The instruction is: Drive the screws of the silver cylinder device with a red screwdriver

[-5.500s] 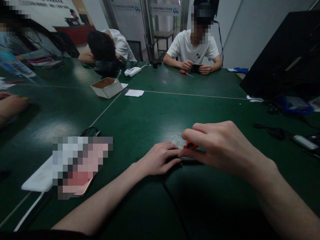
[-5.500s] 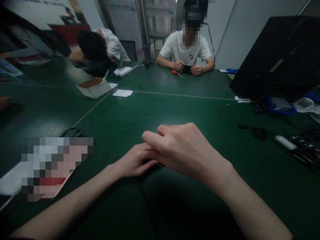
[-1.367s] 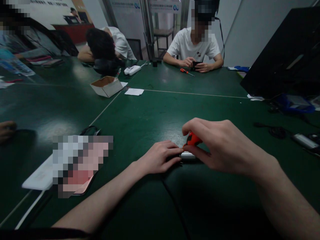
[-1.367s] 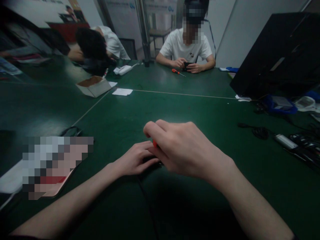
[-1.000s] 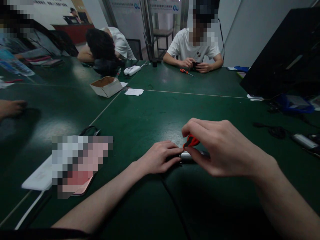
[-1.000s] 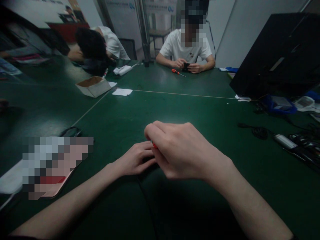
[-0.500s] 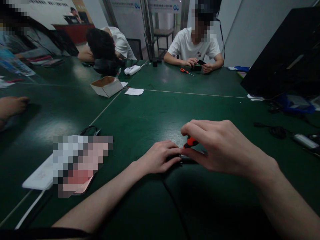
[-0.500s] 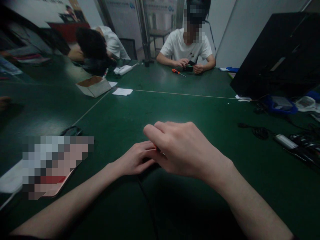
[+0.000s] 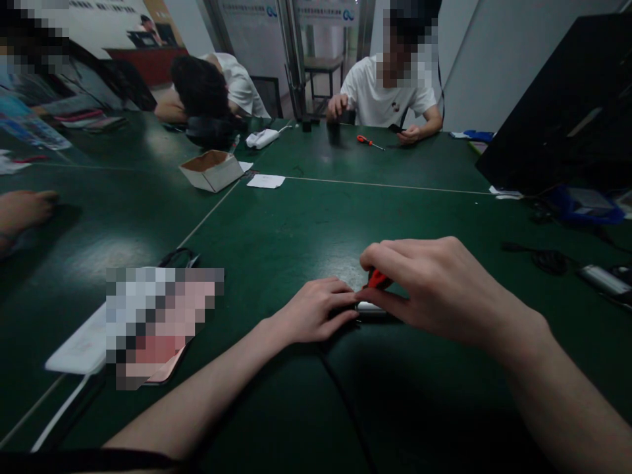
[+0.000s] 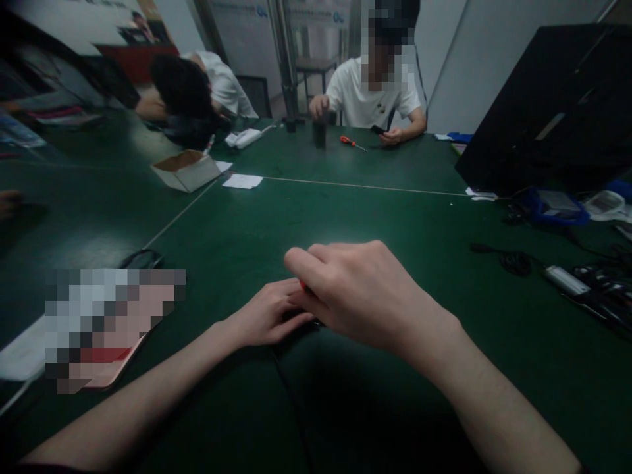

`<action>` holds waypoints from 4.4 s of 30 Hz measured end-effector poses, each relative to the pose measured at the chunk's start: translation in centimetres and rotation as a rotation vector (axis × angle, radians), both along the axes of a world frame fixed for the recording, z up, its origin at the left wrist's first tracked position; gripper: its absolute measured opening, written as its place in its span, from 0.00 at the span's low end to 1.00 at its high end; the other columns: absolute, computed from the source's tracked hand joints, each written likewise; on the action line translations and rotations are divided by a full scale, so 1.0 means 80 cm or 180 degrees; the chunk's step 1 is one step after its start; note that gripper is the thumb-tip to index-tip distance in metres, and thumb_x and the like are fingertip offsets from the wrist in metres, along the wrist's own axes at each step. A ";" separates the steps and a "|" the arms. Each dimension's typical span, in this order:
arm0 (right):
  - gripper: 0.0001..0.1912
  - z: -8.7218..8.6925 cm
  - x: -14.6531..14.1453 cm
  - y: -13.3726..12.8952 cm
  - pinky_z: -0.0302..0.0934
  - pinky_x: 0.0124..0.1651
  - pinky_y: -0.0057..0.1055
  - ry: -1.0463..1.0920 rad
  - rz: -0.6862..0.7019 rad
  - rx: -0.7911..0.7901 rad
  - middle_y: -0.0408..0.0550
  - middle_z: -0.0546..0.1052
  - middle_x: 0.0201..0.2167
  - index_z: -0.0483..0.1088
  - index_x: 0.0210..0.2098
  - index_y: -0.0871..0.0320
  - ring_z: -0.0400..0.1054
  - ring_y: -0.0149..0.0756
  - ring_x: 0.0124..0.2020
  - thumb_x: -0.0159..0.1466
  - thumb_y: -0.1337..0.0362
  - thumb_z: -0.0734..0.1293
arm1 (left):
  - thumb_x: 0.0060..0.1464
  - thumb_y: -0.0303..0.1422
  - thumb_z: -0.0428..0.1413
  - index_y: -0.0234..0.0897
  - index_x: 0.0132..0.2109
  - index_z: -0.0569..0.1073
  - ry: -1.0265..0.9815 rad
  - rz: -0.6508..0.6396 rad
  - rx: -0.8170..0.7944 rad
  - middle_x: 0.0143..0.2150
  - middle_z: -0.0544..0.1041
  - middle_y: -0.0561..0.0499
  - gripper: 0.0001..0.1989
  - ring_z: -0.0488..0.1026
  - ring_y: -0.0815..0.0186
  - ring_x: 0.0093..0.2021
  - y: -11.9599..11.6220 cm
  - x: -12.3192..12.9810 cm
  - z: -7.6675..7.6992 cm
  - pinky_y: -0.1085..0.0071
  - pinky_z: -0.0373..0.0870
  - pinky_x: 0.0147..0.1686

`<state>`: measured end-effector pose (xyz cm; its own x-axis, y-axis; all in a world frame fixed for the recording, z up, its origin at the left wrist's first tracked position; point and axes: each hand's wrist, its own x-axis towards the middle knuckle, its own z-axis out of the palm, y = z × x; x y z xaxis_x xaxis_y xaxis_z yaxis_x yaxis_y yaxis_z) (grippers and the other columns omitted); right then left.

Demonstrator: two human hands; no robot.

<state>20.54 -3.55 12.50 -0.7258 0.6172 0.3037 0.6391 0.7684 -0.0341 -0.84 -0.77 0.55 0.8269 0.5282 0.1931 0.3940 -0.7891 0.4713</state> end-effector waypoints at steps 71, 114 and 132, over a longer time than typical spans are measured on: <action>0.10 0.008 -0.003 -0.009 0.42 0.25 0.28 -0.0088 -0.0158 -0.0156 0.41 0.69 0.28 0.63 0.38 0.55 0.60 0.31 0.26 0.67 0.54 0.63 | 0.65 0.35 0.48 0.37 0.48 0.74 -0.0090 0.0009 0.0052 0.41 0.75 0.46 0.12 0.72 0.60 0.41 -0.001 0.002 0.003 0.69 0.68 0.38; 0.07 0.007 -0.003 -0.009 0.44 0.26 0.27 -0.0058 -0.0168 -0.0202 0.41 0.69 0.31 0.62 0.42 0.55 0.62 0.31 0.28 0.64 0.64 0.63 | 0.64 0.34 0.49 0.36 0.49 0.74 -0.0073 -0.0001 -0.0039 0.45 0.74 0.45 0.12 0.72 0.59 0.44 -0.001 0.001 0.003 0.67 0.69 0.43; 0.07 0.008 -0.003 -0.009 0.45 0.26 0.27 -0.0006 -0.0065 -0.0259 0.41 0.69 0.33 0.61 0.40 0.56 0.60 0.30 0.28 0.62 0.67 0.62 | 0.64 0.35 0.49 0.36 0.50 0.74 -0.0062 -0.0003 0.0032 0.44 0.75 0.44 0.14 0.72 0.59 0.44 0.000 0.001 0.001 0.67 0.69 0.42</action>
